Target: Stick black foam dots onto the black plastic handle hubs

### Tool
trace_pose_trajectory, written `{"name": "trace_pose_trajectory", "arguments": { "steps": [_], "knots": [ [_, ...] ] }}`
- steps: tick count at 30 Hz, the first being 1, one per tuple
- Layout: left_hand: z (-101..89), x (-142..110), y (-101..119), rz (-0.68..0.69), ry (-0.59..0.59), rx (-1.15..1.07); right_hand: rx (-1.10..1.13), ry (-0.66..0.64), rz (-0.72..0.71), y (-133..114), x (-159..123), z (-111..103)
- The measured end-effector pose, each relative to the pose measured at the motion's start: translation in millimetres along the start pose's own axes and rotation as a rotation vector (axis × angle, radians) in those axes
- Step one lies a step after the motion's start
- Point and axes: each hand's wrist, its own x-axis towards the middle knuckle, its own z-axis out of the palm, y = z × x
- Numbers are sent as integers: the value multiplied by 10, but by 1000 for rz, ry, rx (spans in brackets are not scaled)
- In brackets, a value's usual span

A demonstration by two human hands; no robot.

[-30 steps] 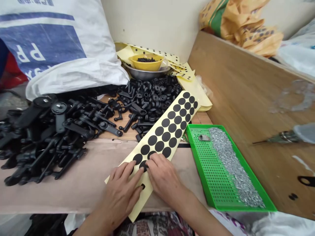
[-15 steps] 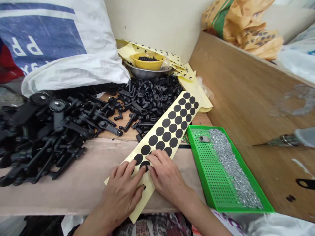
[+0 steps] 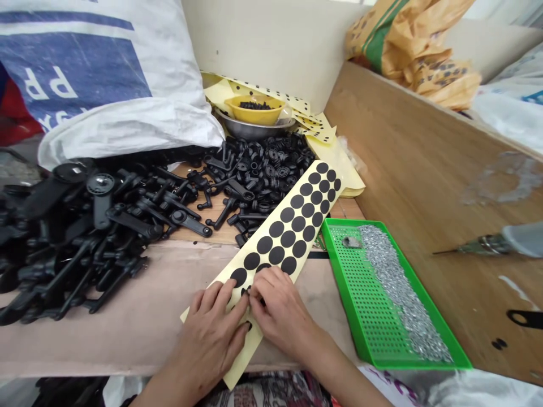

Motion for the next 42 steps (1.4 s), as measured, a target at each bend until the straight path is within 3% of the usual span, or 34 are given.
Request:
{"name": "trace_pose_trajectory", "arguments": {
  "steps": [5,8,10,14,17,20,23,27,31,34,37,42],
  "knots": [
    [-6,-83,-126,44,120,-76,78,-48,33,-25,-4,-29],
    [-113,-27,-383,38,249,-64,113,-107,64,-53,-3,-114],
    [-237,119,-571,-14,274,-14,124,-127,57,-66,-6,-167],
    [-426,620,-786,-142,124,88,132,-116,39,-50,-11,-182],
    [-404,1023,-806,-228,7,137,152,-87,29,-7,-16,-132],
    [-317,1314,-844,-285,-8,133,187,-50,25,28,-26,-97],
    [-337,1442,-972,-341,-7,71,265,-36,52,41,-37,-105],
    [-615,1313,-1101,-430,54,-56,486,6,131,51,-26,-165],
    [-833,911,-848,-495,31,-455,883,86,277,71,27,-264],
    [-766,614,-482,-594,-131,-875,1135,106,388,73,74,-318],
    [-570,448,-201,-686,-327,-1134,1255,105,453,37,97,-322],
    [-332,410,-108,-540,-341,-1147,1411,79,552,-38,70,-299]
  ]
}}
